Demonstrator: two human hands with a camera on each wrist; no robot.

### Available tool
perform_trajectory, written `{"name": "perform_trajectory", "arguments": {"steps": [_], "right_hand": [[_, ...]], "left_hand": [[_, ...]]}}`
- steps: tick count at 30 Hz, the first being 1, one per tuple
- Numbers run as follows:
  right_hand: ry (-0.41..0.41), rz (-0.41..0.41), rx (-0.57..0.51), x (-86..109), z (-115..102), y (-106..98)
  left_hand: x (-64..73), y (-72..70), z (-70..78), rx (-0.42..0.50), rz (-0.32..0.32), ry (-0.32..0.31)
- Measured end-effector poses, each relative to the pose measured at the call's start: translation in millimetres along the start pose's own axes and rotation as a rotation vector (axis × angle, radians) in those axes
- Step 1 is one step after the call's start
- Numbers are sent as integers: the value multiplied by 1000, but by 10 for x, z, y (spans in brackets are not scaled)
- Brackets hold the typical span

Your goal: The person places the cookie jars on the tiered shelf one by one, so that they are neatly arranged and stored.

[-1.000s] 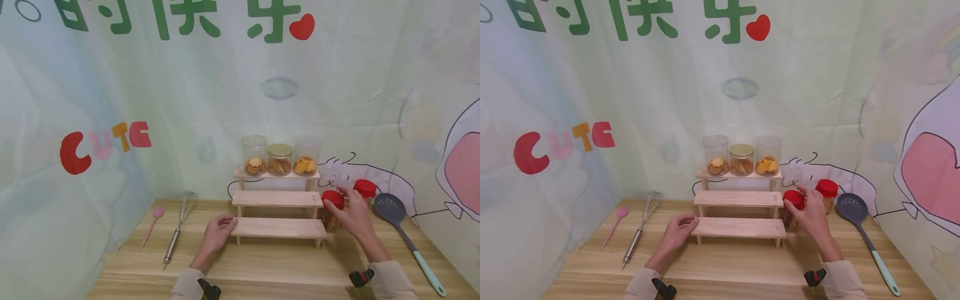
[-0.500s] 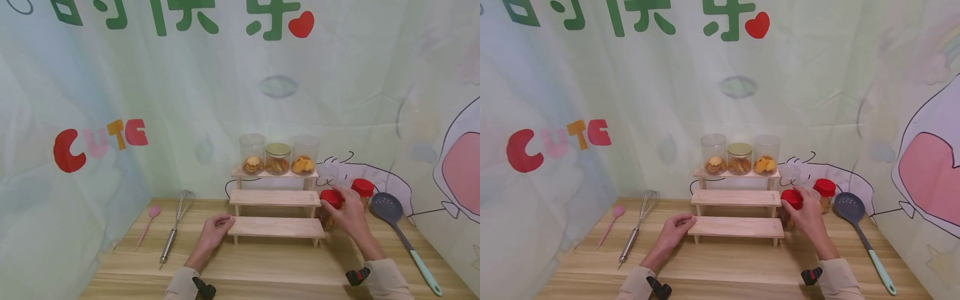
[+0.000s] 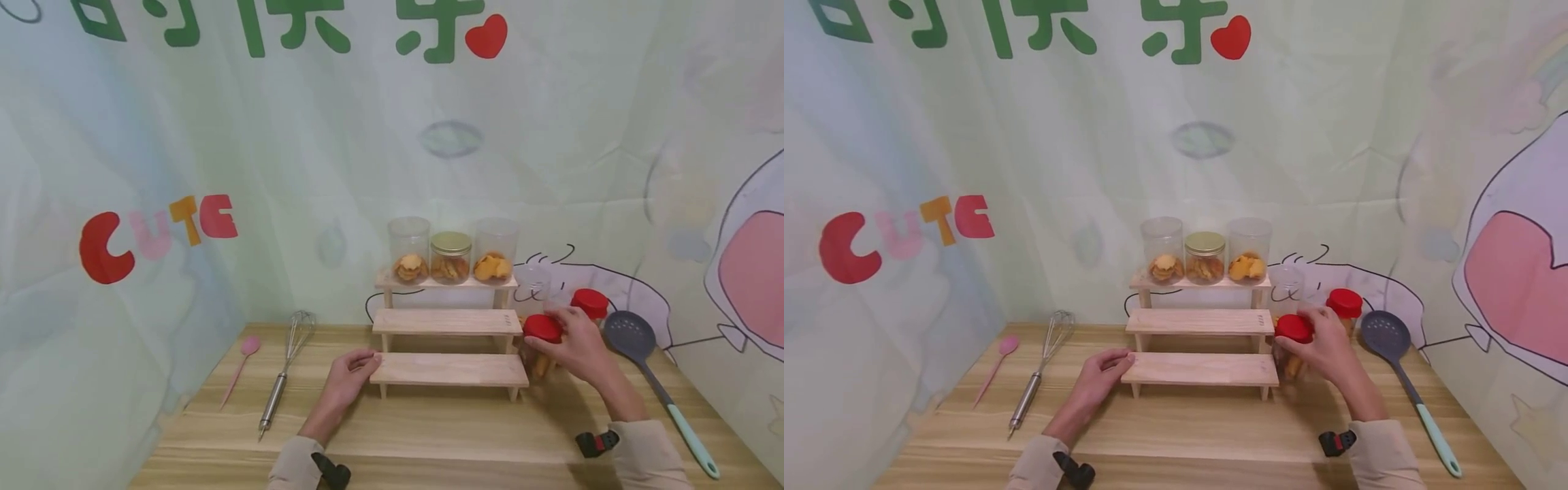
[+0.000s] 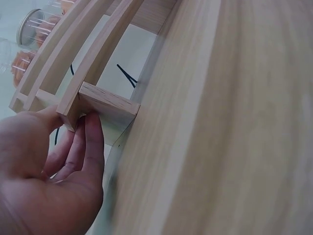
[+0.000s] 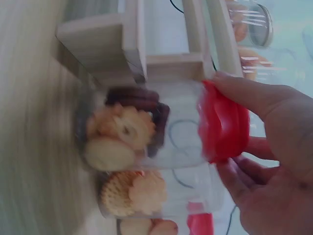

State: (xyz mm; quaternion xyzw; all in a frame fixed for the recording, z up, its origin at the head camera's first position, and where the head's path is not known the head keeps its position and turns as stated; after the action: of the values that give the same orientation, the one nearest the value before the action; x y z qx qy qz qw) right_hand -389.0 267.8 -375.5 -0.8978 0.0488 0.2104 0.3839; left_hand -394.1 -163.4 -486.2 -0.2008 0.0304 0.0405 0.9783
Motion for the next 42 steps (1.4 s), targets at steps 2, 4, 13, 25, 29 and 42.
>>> {"name": "perform_trajectory", "arguments": {"steps": [2,4,13,25,29,42], "right_hand": [[-2,-18,-2,-4,-3,-21],[2,-27,-9,-9,4,-37],[17,107,-50,30,-4,-208],[-51,229,-117,-43,-400,-450],[-81,220,-115,-118,-619,-444],[-78,154,-294,-389,-1104,-70]], "left_hand": [[-1,-2,4,4,0,-1],[-9,-4,5,9,0,1],[14,3,0,16,-2,-1],[18,21,4,37,5,2],[12,11,-4,39,11,1],[27,4,1,25,10,1]]}}
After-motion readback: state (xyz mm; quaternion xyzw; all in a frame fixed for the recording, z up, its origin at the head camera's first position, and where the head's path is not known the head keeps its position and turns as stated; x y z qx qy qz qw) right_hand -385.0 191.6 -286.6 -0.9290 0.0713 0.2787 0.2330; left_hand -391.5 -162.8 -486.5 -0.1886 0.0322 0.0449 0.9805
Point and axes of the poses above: each hand's wrist, its own x-axis away from the middle knuckle, its own y-axis out of the palm, z = x × y, the point moved 9 cm from there along -x, towards the middle knuckle, and after that the axes turned 9 degrees about -x, right-handed, at the moved point
